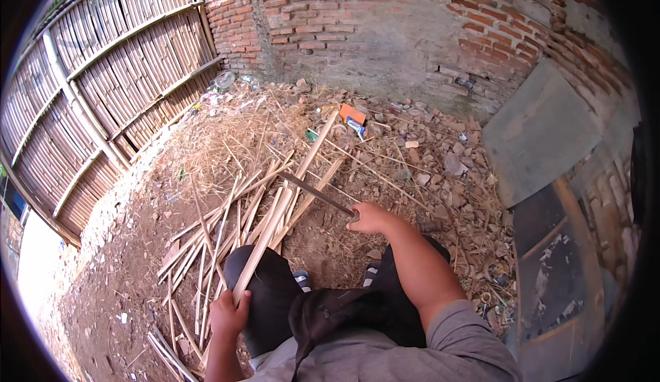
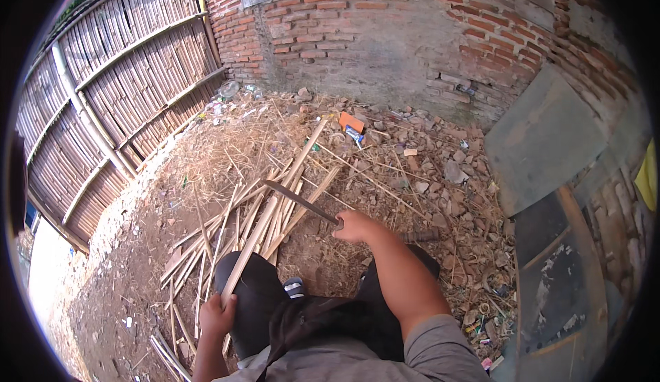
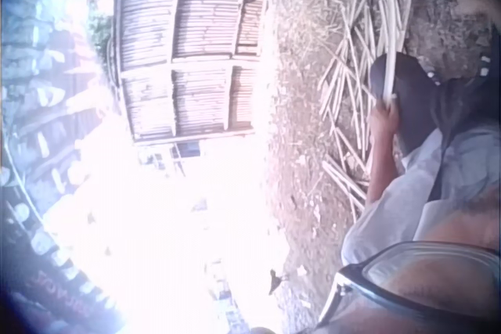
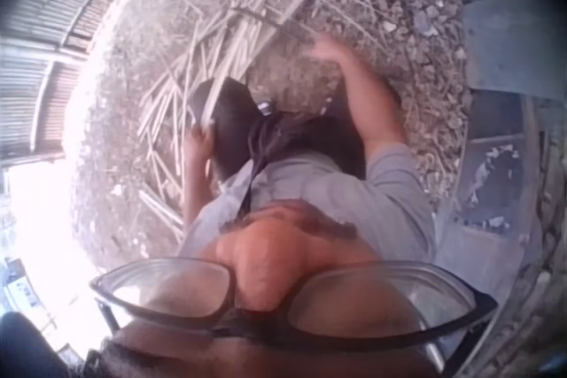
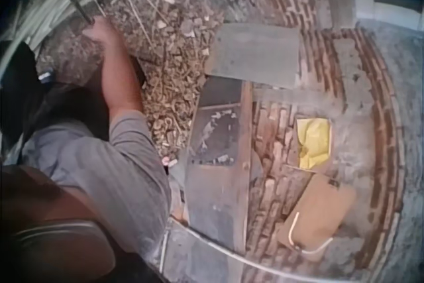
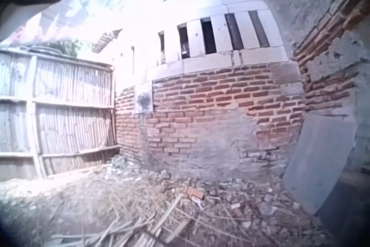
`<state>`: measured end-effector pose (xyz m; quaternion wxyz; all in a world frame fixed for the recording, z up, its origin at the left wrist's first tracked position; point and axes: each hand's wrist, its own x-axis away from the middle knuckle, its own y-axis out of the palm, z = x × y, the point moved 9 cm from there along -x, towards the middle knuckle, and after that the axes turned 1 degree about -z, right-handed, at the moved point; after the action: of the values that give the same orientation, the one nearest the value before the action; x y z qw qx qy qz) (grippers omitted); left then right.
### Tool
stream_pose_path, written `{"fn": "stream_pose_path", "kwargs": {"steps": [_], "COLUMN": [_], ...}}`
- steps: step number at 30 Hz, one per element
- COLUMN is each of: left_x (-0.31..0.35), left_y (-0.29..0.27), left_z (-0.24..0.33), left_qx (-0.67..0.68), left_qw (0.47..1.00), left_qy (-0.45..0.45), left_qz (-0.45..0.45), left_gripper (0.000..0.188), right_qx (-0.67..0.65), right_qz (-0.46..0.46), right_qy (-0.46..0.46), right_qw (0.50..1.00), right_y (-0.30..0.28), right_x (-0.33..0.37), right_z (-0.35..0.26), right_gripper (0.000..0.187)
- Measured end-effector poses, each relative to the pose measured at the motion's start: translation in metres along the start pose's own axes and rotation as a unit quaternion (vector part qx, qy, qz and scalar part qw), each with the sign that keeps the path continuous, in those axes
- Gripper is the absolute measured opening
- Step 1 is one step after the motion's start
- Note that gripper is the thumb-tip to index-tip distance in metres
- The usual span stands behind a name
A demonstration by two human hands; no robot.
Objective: The person thins bamboo strips by hand using a large knife while sitting on the ground.
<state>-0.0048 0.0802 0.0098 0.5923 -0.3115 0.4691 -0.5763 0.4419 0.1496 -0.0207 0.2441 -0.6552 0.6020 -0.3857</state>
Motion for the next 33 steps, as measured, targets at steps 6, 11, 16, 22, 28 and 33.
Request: {"fn": "stream_pose_path", "kwargs": {"steps": [6,11,16,22,28,33], "left_x": [0.000,0.000,0.000,0.001,0.000,0.000], "left_y": [0.000,0.002,-0.001,-0.003,-0.001,0.000], "left_z": [-0.004,-0.004,0.001,0.001,0.000,-0.002], "left_qx": [0.006,0.003,0.000,0.004,0.007,0.008], "left_qw": [1.000,1.000,1.000,1.000,1.000,1.000], "left_qy": [-0.005,0.001,-0.006,-0.018,-0.005,-0.009], "left_qz": [-0.003,0.001,-0.007,-0.014,-0.003,-0.007], "left_gripper": [0.054,0.054,0.054,0.054,0.054,0.054], "right_qx": [0.082,0.049,0.018,0.018,0.059,0.059], "right_qz": [-0.084,-0.020,0.033,-0.008,-0.073,-0.023], "right_qy": [-0.096,-0.042,0.037,0.007,-0.050,-0.057], "right_qw": [0.988,0.998,0.999,1.000,0.994,0.996], "right_y": [0.028,0.001,-0.013,0.004,0.026,0.009], "right_x": [0.001,-0.001,-0.005,-0.002,-0.001,-0.004], "right_z": [-0.033,-0.010,0.019,-0.007,-0.021,-0.012], "right_gripper": [0.047,0.048,0.058,0.059,0.050,0.044]}}
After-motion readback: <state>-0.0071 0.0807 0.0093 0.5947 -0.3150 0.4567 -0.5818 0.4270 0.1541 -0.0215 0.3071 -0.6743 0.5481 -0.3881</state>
